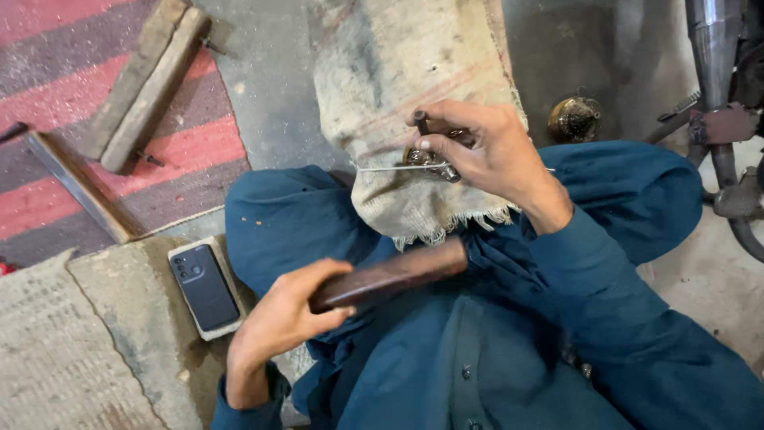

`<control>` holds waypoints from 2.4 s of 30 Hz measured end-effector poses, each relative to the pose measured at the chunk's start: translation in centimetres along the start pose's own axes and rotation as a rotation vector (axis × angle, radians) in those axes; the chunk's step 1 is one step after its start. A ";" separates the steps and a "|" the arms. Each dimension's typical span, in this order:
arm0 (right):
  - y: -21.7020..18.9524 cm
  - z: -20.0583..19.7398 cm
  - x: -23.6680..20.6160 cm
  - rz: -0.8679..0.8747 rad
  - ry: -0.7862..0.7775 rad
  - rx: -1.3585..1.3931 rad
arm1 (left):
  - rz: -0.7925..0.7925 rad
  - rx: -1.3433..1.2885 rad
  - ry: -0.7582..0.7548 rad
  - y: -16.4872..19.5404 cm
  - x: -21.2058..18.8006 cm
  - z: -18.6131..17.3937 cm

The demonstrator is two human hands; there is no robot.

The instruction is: The person sits on the floor and uses a hammer and a chisel to shape a small metal object. They repeatedly strike the chisel against the metal piece, which is placed on a cloth-covered block.

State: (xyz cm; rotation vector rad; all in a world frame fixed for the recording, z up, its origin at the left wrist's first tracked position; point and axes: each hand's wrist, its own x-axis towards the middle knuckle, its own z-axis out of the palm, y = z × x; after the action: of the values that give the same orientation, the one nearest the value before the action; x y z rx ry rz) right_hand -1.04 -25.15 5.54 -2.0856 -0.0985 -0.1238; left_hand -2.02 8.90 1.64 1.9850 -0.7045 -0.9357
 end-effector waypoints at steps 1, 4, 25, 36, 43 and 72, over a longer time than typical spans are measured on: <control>-0.2 -0.1 0.1 -0.027 -0.001 -0.018 | 0.078 -0.115 0.061 0.1 0.0 -0.1; -0.5 -0.6 0.3 -0.099 -0.036 -0.117 | 0.223 -0.061 0.333 0.1 1.4 1.0; -0.6 -1.7 1.1 -0.177 -0.117 -0.226 | 0.164 0.657 0.733 4.2 8.5 -3.8; -0.3 -0.6 -0.2 -0.047 -0.006 -0.107 | 0.230 0.369 0.632 4.4 8.1 -4.3; 0.5 -1.0 -0.2 -0.219 -0.009 -0.305 | 0.434 0.206 0.696 4.6 8.5 -4.1; 0.0 -0.2 -0.4 -0.097 0.015 -0.184 | 0.327 0.631 0.715 4.5 9.4 -5.6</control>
State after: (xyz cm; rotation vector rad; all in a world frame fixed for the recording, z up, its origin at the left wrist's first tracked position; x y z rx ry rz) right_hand -1.41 -25.36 5.63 -2.2635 -0.1854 -0.2152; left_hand 7.25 2.00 4.29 2.4104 -0.9176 0.2505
